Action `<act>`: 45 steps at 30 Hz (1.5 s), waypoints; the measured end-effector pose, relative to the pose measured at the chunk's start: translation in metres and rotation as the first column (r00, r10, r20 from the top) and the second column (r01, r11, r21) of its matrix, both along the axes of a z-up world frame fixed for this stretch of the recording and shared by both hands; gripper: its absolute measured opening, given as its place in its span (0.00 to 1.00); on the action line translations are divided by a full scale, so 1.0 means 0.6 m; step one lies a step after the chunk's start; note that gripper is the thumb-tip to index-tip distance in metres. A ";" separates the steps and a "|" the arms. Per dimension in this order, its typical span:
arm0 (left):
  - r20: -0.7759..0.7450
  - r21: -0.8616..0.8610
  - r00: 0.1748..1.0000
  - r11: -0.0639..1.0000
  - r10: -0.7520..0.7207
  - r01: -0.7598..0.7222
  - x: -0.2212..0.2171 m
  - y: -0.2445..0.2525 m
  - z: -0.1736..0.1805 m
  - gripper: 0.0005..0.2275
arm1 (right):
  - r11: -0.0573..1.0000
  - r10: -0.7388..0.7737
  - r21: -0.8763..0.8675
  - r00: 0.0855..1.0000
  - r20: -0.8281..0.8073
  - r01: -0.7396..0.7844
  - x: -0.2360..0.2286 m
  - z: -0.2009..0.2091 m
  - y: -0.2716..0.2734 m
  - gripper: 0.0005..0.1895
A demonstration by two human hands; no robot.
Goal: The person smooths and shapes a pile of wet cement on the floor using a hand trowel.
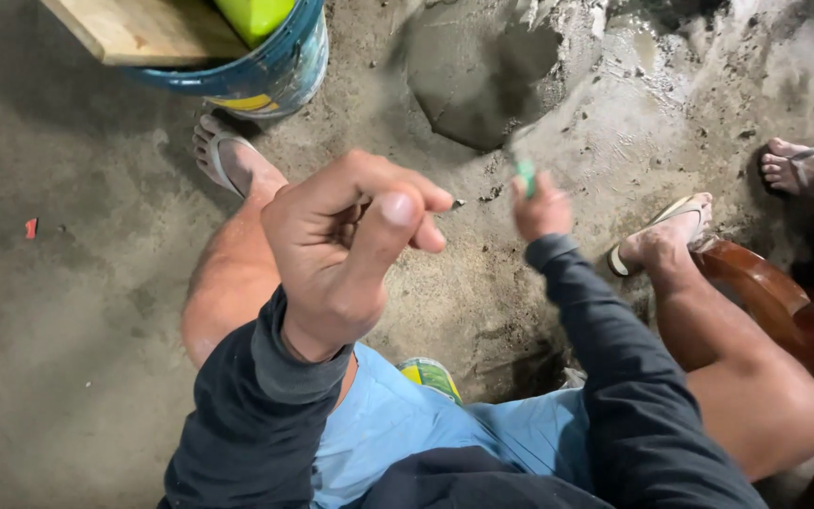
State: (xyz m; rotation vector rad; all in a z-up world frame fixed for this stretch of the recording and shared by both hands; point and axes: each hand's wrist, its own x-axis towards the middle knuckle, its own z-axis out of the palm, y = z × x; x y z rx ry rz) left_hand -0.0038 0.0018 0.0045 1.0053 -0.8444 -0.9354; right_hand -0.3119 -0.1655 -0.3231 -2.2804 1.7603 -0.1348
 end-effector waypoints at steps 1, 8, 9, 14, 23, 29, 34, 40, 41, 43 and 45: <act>0.013 0.007 1.000 1.000 -0.009 0.009 -0.001 -0.002 0.003 0.07 | 0.974 -0.042 0.217 0.997 -0.071 0.057 0.020 0.004 0.026 0.16; 0.045 0.002 0.999 1.000 0.001 -0.001 -0.007 -0.008 0.002 0.08 | 0.939 0.076 0.344 0.983 -0.164 -0.016 0.076 -0.042 0.070 0.26; 0.065 -0.003 0.998 1.000 -0.004 0.004 -0.007 -0.008 0.003 0.09 | 0.932 0.027 0.360 0.983 -0.184 0.042 0.077 -0.046 0.061 0.24; 0.084 -0.001 0.996 1.000 -0.025 0.025 -0.005 -0.006 0.004 0.08 | 0.850 -0.110 0.473 0.955 -0.274 0.234 0.077 -0.012 -0.020 0.25; 0.086 -0.016 0.996 1.000 -0.021 0.022 0.003 0.002 0.007 0.08 | 0.972 -0.231 0.072 0.960 0.160 0.222 0.039 0.039 -0.060 0.16; -0.032 -0.064 0.998 0.996 0.062 -0.064 0.004 0.010 -0.001 0.09 | 0.988 -0.036 0.145 0.998 -0.051 0.043 0.049 0.014 0.027 0.14; -0.057 -0.038 0.994 0.994 0.098 -0.101 0.003 0.009 -0.007 0.07 | 0.981 0.013 0.193 0.982 -0.191 0.025 0.099 0.005 0.057 0.18; -0.017 -0.026 0.994 0.994 0.107 -0.107 0.005 0.008 -0.002 0.07 | 0.977 0.121 0.202 0.967 -0.224 -0.075 0.077 -0.129 0.054 0.17; -0.019 -0.031 0.994 0.993 0.110 -0.110 0.005 0.007 -0.003 0.07 | 0.977 0.123 0.197 0.966 -0.227 -0.078 0.073 -0.127 0.055 0.17; -0.038 -0.042 0.996 0.996 0.083 -0.084 0.005 0.005 -0.005 0.07 | 0.974 0.138 0.207 0.972 -0.190 -0.098 0.066 -0.123 0.060 0.18; -0.042 -0.045 0.996 0.996 0.079 -0.081 0.002 0.008 -0.004 0.07 | 0.979 0.137 0.167 0.982 -0.128 -0.115 0.053 -0.091 0.074 0.16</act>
